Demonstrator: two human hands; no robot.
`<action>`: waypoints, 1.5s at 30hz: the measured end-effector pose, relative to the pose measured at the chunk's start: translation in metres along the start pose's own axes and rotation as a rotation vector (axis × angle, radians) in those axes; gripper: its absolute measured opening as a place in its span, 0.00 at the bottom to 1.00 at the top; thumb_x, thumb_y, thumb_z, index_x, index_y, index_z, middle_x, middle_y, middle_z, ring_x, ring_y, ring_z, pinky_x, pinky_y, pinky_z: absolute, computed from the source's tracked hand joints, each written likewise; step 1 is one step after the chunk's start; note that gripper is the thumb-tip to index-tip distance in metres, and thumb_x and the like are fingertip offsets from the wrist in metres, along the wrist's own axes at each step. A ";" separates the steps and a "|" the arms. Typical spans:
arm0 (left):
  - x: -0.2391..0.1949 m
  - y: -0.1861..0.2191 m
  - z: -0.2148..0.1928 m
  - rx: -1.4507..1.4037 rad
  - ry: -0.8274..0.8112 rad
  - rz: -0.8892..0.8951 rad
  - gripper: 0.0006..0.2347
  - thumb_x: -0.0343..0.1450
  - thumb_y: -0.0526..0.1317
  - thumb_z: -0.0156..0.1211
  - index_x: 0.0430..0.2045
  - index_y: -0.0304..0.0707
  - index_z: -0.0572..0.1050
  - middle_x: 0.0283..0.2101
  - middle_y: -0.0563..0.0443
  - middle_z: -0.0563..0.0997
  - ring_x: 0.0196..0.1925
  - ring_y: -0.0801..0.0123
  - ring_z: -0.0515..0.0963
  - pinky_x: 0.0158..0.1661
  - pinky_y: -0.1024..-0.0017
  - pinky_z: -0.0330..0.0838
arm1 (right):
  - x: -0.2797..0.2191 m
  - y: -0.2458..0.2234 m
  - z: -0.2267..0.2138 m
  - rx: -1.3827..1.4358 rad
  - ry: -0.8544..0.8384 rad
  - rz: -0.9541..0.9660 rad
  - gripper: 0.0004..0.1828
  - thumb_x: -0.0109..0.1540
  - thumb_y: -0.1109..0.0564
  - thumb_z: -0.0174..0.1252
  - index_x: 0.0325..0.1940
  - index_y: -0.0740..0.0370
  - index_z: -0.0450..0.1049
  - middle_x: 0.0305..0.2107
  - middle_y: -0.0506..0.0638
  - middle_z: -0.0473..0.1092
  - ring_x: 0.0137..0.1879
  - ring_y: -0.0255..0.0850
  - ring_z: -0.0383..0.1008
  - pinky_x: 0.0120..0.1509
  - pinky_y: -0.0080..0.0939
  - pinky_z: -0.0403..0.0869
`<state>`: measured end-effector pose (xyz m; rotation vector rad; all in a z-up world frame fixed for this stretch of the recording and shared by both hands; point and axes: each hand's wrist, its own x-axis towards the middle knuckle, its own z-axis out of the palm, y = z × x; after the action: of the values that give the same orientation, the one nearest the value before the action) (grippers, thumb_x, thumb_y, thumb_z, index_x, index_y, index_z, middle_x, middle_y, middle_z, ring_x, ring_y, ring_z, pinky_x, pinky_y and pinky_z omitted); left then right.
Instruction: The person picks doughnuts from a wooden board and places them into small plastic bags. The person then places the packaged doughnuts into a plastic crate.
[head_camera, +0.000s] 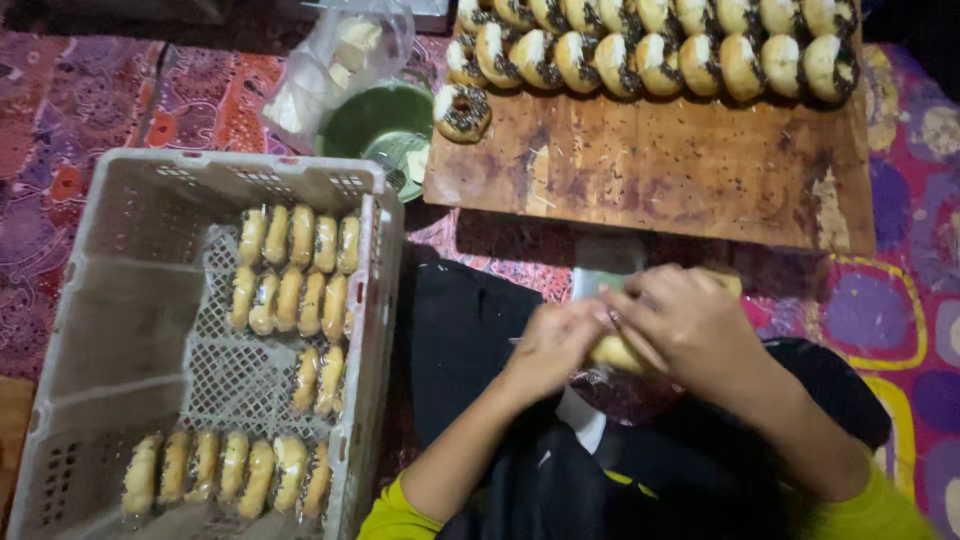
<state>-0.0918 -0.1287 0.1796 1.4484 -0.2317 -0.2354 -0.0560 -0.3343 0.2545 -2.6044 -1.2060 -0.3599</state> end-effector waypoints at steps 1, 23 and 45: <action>-0.008 0.012 0.002 0.259 -0.056 0.038 0.10 0.80 0.38 0.52 0.41 0.31 0.80 0.37 0.40 0.84 0.40 0.55 0.85 0.43 0.65 0.78 | -0.002 0.001 -0.006 -0.052 -0.090 -0.062 0.15 0.56 0.54 0.65 0.44 0.61 0.80 0.29 0.53 0.72 0.39 0.49 0.75 0.39 0.50 0.74; -0.047 -0.029 -0.046 0.096 0.790 0.201 0.07 0.77 0.35 0.57 0.34 0.29 0.79 0.41 0.47 0.81 0.46 0.66 0.79 0.50 0.72 0.74 | 0.023 -0.053 0.142 1.760 0.396 0.952 0.15 0.69 0.52 0.61 0.48 0.69 0.80 0.43 0.56 0.78 0.51 0.44 0.77 0.59 0.42 0.74; 0.185 -0.343 0.177 0.007 0.107 -0.360 0.12 0.70 0.39 0.63 0.46 0.37 0.82 0.48 0.44 0.84 0.53 0.57 0.80 0.55 0.66 0.73 | -0.226 0.220 0.208 1.083 0.159 1.524 0.17 0.66 0.54 0.65 0.54 0.69 0.78 0.41 0.51 0.77 0.42 0.38 0.75 0.44 0.38 0.73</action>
<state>0.0253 -0.3887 -0.1395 1.4992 0.1187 -0.4478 -0.0038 -0.5652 -0.0403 -1.6999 0.6769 0.3247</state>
